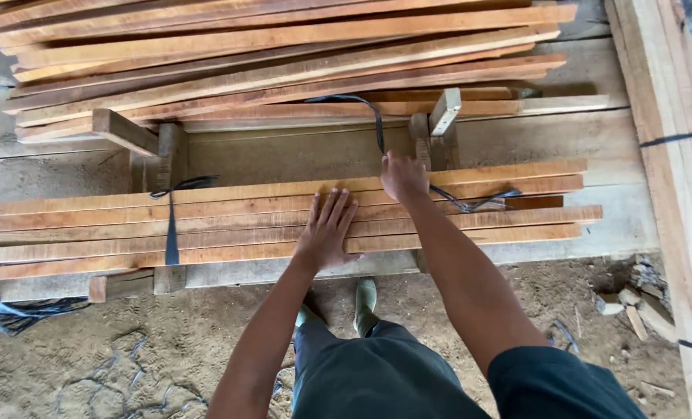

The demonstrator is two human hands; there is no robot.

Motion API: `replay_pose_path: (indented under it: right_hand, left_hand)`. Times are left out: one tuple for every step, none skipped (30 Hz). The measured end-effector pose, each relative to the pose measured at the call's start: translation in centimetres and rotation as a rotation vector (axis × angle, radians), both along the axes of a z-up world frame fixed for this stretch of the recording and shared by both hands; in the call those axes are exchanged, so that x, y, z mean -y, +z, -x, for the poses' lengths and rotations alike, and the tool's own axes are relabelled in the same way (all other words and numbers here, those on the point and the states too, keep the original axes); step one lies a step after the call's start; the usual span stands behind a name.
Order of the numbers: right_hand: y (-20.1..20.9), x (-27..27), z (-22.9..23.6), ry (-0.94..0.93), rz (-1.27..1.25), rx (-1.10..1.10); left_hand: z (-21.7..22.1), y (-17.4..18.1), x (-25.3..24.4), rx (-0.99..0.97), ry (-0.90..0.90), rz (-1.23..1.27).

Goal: Binding strips of wood together using plastic straps and a tightening tool.

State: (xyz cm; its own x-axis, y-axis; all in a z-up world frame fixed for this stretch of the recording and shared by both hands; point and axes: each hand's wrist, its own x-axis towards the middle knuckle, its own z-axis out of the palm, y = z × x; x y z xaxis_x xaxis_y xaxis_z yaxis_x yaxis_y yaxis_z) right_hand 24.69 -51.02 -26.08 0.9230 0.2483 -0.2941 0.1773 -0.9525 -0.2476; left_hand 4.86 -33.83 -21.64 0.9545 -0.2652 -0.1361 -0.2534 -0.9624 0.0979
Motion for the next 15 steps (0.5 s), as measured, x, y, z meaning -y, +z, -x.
replay_pose_path:
  right_hand:
    - [-0.2, 0.1, 0.2, 0.013, 0.012, 0.026]
    - [-0.2, -0.3, 0.2, 0.037, 0.019, 0.055]
    - [-1.0, 0.2, -0.1, 0.043, 0.021, 0.057]
    - [-2.0, 0.1, -0.4, 0.049, 0.028, 0.087]
    - [-2.9, 0.0, -0.7, 0.056, 0.035, 0.117]
    - [-2.0, 0.2, -0.3, 0.056, 0.03, 0.127]
    - [-1.1, 0.4, 0.0, 0.079, 0.011, 0.138]
    - [-0.4, 0.6, 0.4, 0.107, -0.007, 0.147]
    - [0.4, 0.7, 0.6, 0.11, -0.01, 0.155]
    - [1.3, 0.8, 0.8, 0.06, -0.098, 0.088]
    - [2.1, 0.9, 1.0, 0.011, -0.185, 0.021]
    - [2.3, 1.0, 1.0, 0.02, -0.192, 0.032]
    - [2.5, 1.0, 1.0, 0.02, -0.212, 0.039]
    - [2.5, 1.6, 1.4, 0.015, -0.227, 0.036]
    - [2.5, 1.4, 1.1, 0.019, -0.229, 0.038]
  left_hand:
    - [0.1, -0.1, 0.1, 0.002, 0.002, -0.005]
    - [0.2, 0.1, 0.0, 0.007, 0.015, -0.015]
    - [0.2, -0.1, 0.3, 0.01, 0.02, -0.014]
    - [0.2, -0.2, 0.2, 0.044, 0.015, -0.009]
    - [0.3, -0.2, 0.0, 0.079, 0.011, -0.005]
    - [0.2, -0.4, 0.0, 0.089, 0.011, -0.01]
    - [0.1, -0.5, -0.1, 0.085, 0.016, 0.007]
    - [0.1, -0.8, -0.1, 0.08, 0.024, 0.025]
    - [0.0, -0.8, -0.1, 0.088, 0.027, 0.022]
    - [0.1, -0.6, -0.1, 0.07, 0.02, 0.026]
    - [0.1, -0.5, -0.1, 0.052, 0.013, 0.031]
    - [0.3, -0.4, -0.1, 0.064, 0.021, 0.024]
    - [0.4, -0.4, -0.1, 0.06, 0.015, 0.003]
    - [0.8, -0.4, 0.3, 0.046, 0.005, -0.013]
    - [0.8, -1.0, 0.1, 0.048, 0.008, -0.015]
